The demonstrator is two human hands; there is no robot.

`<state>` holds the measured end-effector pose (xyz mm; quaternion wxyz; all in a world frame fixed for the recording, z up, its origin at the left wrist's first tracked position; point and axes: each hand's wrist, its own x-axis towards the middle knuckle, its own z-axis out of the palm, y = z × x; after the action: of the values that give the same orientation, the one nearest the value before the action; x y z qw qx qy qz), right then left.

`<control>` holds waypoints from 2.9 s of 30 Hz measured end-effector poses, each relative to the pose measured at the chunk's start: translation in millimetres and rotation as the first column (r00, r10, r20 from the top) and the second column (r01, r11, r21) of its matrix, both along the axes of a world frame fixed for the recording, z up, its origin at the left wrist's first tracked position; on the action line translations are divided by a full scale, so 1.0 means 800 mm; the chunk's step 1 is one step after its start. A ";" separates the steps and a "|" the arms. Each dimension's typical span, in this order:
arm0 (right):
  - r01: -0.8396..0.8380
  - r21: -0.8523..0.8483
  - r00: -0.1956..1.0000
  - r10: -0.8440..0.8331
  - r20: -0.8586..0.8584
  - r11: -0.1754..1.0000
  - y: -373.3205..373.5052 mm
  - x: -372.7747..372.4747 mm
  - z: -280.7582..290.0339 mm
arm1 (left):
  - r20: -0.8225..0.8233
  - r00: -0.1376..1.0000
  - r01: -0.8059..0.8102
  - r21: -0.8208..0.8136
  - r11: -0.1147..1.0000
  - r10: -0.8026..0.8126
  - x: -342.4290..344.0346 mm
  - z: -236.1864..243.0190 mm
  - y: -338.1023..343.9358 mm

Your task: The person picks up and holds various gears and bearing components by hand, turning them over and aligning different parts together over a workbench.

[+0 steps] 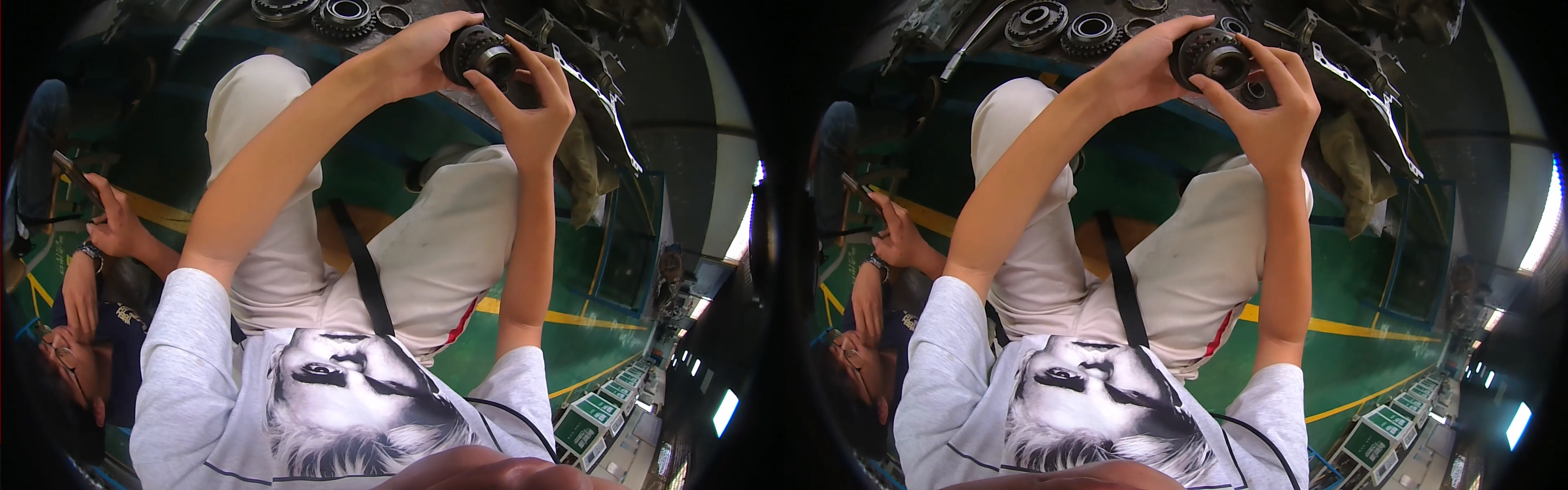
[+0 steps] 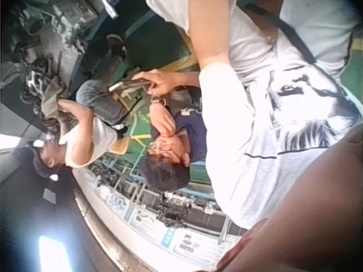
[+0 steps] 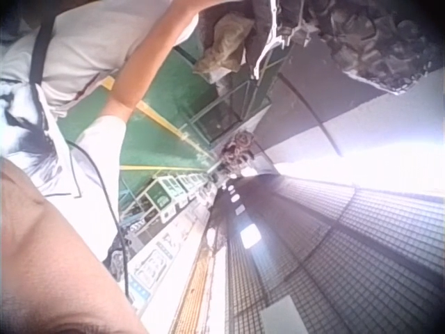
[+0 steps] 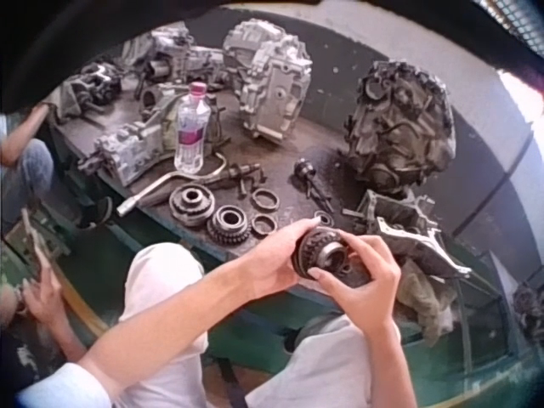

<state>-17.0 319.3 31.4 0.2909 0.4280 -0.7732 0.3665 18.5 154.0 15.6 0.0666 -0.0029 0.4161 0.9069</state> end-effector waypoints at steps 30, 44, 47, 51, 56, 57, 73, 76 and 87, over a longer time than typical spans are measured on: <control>-0.001 -0.530 0.506 0.458 0.731 0.848 0.008 -0.004 -0.002 | 0.083 0.980 -0.199 0.406 0.892 0.181 -0.031 -0.038 0.006; 0.156 -0.259 0.924 -0.049 0.379 0.953 -0.016 0.011 -0.001 | -0.056 0.997 -0.025 0.385 0.923 0.051 -0.005 -0.011 0.027; 0.182 -0.251 0.916 -0.071 0.394 0.951 -0.015 0.009 -0.003 | -0.058 0.997 -0.021 0.380 0.925 0.046 0.001 -0.009 0.031; 0.202 -0.242 0.913 -0.093 0.398 0.949 -0.013 0.007 -0.004 | -0.024 0.999 -0.026 0.400 0.916 0.039 0.000 -0.012 0.034; 0.220 -0.239 0.893 -0.097 0.440 0.946 -0.015 0.011 0.000 | -0.011 1.000 -0.011 0.385 0.923 0.016 -0.002 -0.014 0.031; 0.230 -0.240 0.883 -0.099 0.459 0.943 -0.015 0.012 0.001 | -0.001 1.000 -0.010 0.385 0.923 0.011 -0.003 -0.015 0.032; -0.122 -0.120 0.904 0.160 0.397 0.985 -0.005 0.007 0.004 | 0.028 0.997 0.061 0.350 0.935 -0.076 -0.001 -0.018 0.016; -0.106 -0.082 0.910 0.130 0.393 0.991 0.002 0.005 0.005 | 0.053 0.997 0.043 0.314 0.949 -0.063 0.006 -0.009 0.016; -0.147 -0.243 0.850 0.248 0.464 0.959 0.008 0.000 0.000 | 0.049 0.995 0.073 0.285 0.956 -0.090 0.015 0.002 0.019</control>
<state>-16.9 325.8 31.0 0.0871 0.3676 -0.7327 0.5661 30.4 169.3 17.2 0.1166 -0.0042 0.2799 0.9529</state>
